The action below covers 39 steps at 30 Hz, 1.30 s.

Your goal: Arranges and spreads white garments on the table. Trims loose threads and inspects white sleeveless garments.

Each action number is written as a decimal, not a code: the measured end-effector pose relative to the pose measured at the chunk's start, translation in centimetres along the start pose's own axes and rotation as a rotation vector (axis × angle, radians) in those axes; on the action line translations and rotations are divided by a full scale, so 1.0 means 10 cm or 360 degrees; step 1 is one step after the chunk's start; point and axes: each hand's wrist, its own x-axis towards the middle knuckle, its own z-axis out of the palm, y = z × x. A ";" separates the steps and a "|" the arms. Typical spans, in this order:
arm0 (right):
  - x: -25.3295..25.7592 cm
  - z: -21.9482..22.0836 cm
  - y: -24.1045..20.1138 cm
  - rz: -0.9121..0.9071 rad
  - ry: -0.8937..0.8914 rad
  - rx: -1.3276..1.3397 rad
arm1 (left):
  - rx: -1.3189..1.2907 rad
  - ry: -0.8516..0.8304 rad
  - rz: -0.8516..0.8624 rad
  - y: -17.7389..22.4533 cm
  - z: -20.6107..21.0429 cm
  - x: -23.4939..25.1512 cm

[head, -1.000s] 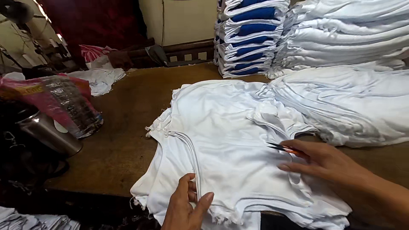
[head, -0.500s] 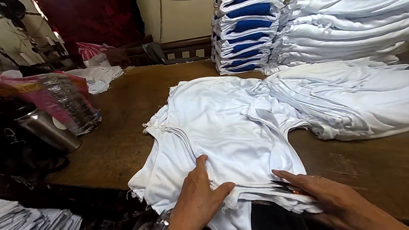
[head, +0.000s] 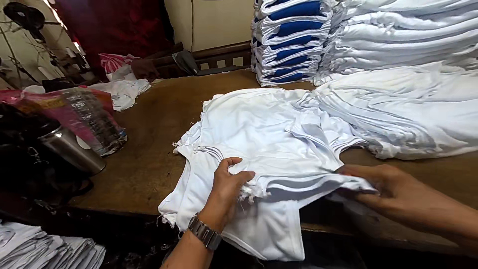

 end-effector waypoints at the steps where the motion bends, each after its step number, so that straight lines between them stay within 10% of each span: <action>1: 0.04 0.00 0.03 -0.0011 -0.0262 -0.0085 | -0.0009 -0.0041 -0.0066 -0.02 0.00 0.05; 4: 0.13 0.02 0.14 0.0040 -0.0786 -0.0171 | 0.0032 -0.0152 -0.0155 0.00 -0.04 0.08; 13: 0.26 -0.40 -0.06 0.0066 -0.0365 0.0316 | -0.0236 -0.0145 0.0037 0.63 -0.12 0.24; 21: 0.34 -0.33 -0.16 0.0240 -0.0918 0.0095 | 0.0214 -0.0152 -0.0073 0.56 -0.44 0.19; 27: 0.21 -0.10 -0.10 -0.0140 -0.0431 -0.0214 | -0.0163 -0.0087 -0.0092 0.41 -0.43 0.27; 33: 0.22 -0.42 -0.35 0.0290 -0.0586 -0.0145 | -0.0405 -0.0159 0.0094 0.81 -0.25 0.25; 39: -0.02 0.56 -0.23 -0.0372 -0.0054 -0.0283 | 0.0193 -0.0107 0.0104 0.73 -0.55 0.20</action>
